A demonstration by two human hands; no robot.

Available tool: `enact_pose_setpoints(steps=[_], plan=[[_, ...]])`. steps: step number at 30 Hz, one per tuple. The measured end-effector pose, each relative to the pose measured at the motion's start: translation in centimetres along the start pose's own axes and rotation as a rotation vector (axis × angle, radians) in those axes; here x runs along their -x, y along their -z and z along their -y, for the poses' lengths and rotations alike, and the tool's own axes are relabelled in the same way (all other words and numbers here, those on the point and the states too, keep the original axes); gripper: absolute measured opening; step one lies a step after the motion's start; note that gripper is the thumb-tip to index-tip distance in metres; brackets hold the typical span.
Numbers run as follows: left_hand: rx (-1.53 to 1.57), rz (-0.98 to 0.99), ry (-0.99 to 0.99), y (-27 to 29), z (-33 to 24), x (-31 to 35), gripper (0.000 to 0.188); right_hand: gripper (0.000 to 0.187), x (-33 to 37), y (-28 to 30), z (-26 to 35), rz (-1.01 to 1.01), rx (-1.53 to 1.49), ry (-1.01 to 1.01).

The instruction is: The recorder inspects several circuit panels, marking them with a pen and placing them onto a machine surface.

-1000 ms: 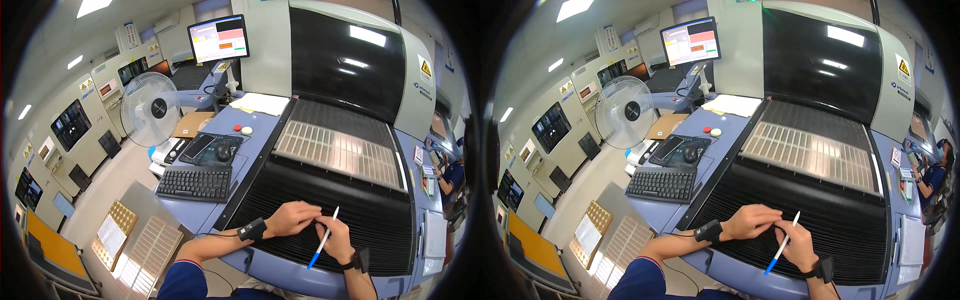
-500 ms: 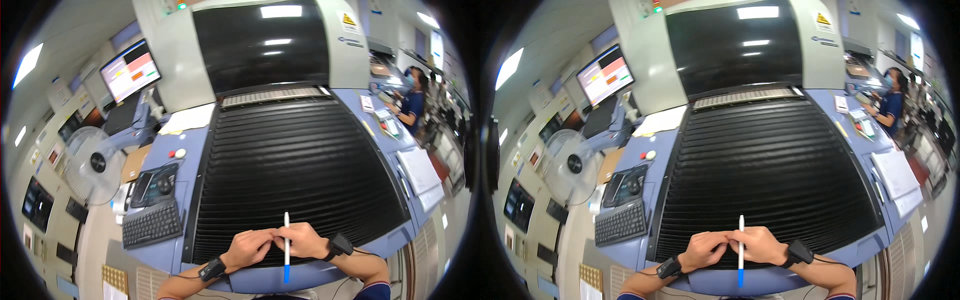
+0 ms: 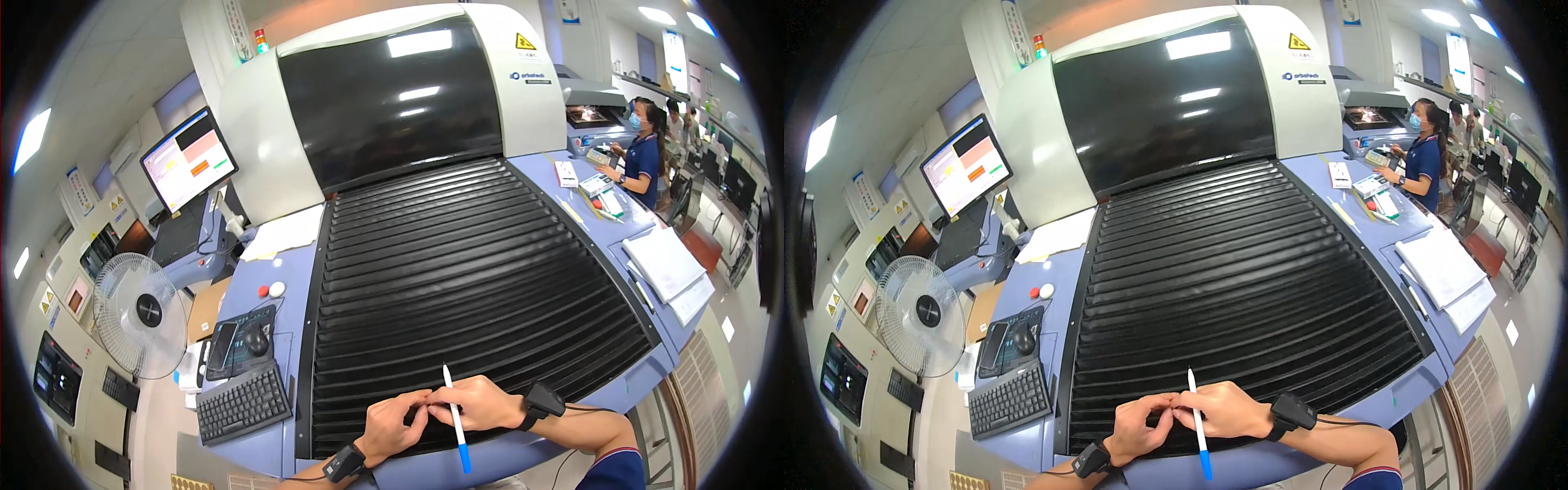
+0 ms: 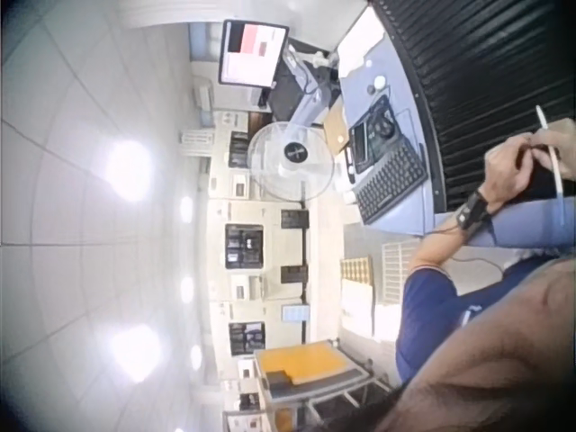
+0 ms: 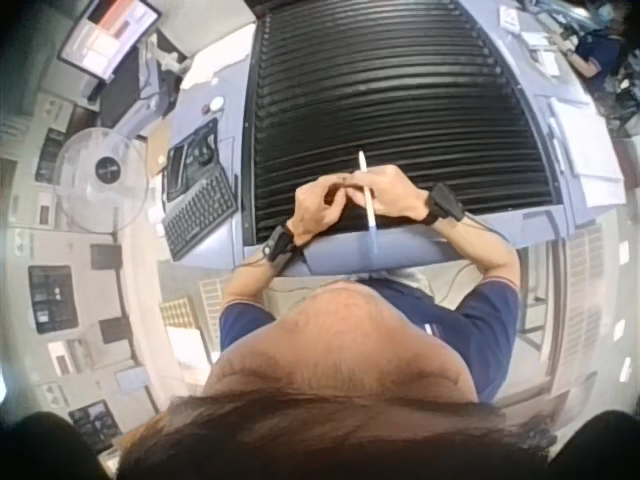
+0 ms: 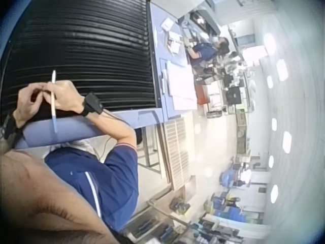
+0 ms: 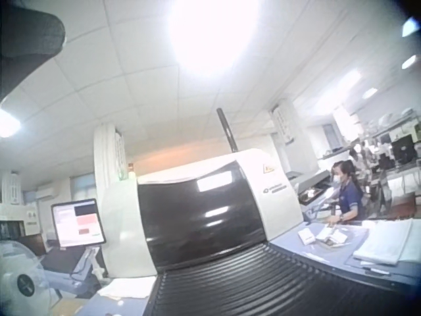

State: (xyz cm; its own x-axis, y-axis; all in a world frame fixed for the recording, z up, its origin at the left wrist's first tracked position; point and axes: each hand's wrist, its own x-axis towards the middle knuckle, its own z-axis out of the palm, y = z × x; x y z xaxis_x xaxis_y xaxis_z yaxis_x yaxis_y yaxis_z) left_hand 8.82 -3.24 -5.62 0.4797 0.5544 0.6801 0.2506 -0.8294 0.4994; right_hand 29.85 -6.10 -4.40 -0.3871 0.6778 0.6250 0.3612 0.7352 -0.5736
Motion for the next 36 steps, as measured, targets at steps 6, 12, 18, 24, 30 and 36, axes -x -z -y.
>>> enact_pose_setpoints(steps=[6,12,18,24,30,36], plan=[[0.025,0.048,0.04,-0.1,0.3,0.2,0.019,0.015,0.7,-0.2,-0.7,0.014,0.043,-0.034],[0.017,0.052,0.029,0.1,0.5,0.7,0.021,0.013,0.5,-0.3,-0.5,0.048,0.046,-0.033],[0.035,0.099,0.019,0.3,0.4,0.1,0.019,0.012,0.2,0.2,-0.2,0.066,0.044,-0.068],[0.041,0.109,0.005,0.4,0.5,0.0,0.018,0.01,-0.1,0.2,-0.2,0.065,0.05,-0.044],[-0.009,0.018,-0.11,2.9,-0.6,-1.7,0.013,0.009,-0.6,1.5,0.4,-0.067,0.181,0.102],[-0.101,-0.437,-0.316,12.8,-7.9,-7.1,0.012,0.016,-3.7,11.6,6.9,-0.575,0.374,0.175]])
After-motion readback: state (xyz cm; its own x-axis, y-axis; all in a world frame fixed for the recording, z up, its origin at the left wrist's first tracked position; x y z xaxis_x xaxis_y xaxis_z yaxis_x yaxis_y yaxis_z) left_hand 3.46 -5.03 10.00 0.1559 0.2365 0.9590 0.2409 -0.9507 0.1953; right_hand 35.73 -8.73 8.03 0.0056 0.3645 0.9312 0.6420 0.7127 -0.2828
